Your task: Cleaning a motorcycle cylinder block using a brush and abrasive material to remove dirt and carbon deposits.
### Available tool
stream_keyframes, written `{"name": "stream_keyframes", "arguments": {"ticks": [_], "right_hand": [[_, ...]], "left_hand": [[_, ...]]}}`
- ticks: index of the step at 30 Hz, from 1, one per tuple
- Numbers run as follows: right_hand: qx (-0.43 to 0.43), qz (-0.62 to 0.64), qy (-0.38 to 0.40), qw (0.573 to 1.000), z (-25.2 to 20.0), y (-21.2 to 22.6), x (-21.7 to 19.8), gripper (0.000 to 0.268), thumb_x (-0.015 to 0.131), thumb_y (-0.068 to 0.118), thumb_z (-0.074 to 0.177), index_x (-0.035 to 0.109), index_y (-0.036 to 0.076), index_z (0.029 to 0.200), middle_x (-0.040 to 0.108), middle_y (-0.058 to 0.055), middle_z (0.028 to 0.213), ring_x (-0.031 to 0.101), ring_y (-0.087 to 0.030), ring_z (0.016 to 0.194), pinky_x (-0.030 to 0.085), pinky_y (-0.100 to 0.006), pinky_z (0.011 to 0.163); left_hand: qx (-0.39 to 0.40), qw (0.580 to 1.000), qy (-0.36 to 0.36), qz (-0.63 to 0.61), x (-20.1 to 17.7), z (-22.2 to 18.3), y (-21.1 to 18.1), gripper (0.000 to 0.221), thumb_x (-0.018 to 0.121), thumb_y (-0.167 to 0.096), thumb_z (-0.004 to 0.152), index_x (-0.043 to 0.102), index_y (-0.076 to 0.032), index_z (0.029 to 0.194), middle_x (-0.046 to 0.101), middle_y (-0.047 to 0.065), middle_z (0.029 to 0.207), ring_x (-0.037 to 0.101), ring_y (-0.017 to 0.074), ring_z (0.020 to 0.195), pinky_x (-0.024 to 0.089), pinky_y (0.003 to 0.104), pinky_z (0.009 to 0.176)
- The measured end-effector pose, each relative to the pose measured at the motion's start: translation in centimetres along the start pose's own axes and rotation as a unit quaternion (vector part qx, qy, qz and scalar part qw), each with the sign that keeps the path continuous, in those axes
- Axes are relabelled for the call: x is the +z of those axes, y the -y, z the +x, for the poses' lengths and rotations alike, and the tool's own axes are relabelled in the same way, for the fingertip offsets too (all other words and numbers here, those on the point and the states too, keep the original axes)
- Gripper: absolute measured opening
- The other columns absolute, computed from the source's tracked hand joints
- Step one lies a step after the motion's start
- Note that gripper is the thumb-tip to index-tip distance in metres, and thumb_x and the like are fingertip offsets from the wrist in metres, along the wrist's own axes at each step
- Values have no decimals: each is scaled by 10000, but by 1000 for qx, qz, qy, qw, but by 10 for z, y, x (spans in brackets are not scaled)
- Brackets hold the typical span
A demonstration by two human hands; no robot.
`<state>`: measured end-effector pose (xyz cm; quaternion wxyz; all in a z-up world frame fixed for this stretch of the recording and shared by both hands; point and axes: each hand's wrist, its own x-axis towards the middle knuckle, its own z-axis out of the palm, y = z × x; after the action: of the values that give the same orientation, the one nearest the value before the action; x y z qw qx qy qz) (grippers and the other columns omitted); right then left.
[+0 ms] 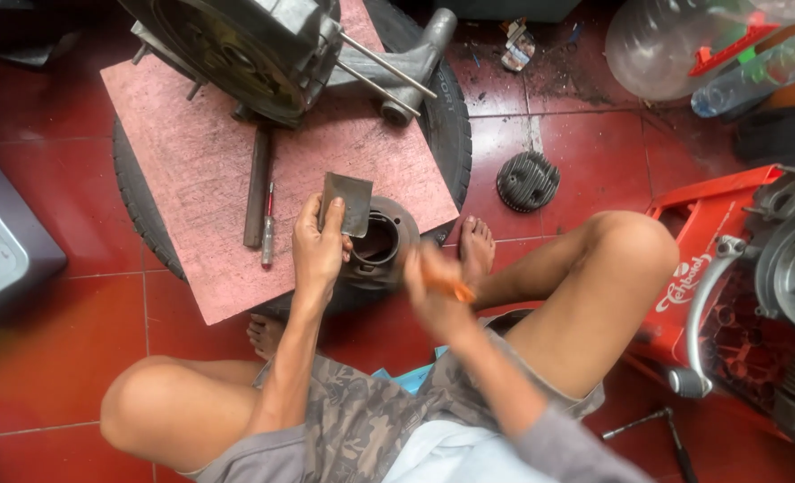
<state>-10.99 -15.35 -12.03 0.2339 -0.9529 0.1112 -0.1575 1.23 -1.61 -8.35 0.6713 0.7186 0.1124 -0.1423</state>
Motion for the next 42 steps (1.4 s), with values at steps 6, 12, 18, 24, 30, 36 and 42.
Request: {"name": "stream_keyframes", "arguments": {"ticks": [6,12,18,24,30,36,42], "right_hand": [[139,350,-47,925,33,16,-50,501,397,229,1024,492,122,543,474,-101,384,582,-218,435,511,-324,591],[-47,-113,-177,977,28,21,-26,179,656,244,901,750,101,954,646,-289,942,577,-416,902,430,-458,843],[196,238,-18,951,32,8,-39,517,478,397,1014,587,163,566,518,-29,351,655,-197,458,535,-328,708],[40,309,10,950,100,-30,6,226,583,183,1002,694,135,811,578,-50,475,601,-154,515,447,-229,500],[40,168,26,985,48,-1,-46,278,561,305,1020,734,225,817,669,-75,603,695,-257,624,524,-303,655],[27,-21,-55,998,59,11,-22,161,595,295,1016,639,167,927,691,-18,619,524,-171,398,370,-309,376],[30,205,-63,976,47,-4,-14,166,629,136,981,594,26,862,492,-11,599,433,-128,532,377,-268,533]], "left_hand": [[-10,999,14,-33,-3,-10,-22,307,568,-233,1022,619,-9,1226,564,120,646,576,183,410,499,249,311],[-14,998,18,-56,-5,-5,-10,216,583,-212,1022,664,-57,1148,594,102,758,625,165,477,532,234,358],[-17,998,0,-56,-3,-4,-4,254,596,-219,1014,651,-44,1189,580,105,811,604,155,468,522,234,351],[-15,999,10,-50,-3,-6,-12,237,585,-217,1017,661,-47,1165,577,93,830,604,147,479,514,220,350],[7,1000,4,-17,1,-6,-12,190,580,-217,1029,694,-70,1067,559,69,737,570,151,440,462,244,320],[345,885,-157,268,35,-1,13,159,570,-184,1059,689,-119,1141,651,109,876,694,358,788,554,446,636],[396,831,-180,347,39,-2,1,169,539,-201,1077,676,-118,1130,589,62,862,613,316,842,465,441,741]]}}
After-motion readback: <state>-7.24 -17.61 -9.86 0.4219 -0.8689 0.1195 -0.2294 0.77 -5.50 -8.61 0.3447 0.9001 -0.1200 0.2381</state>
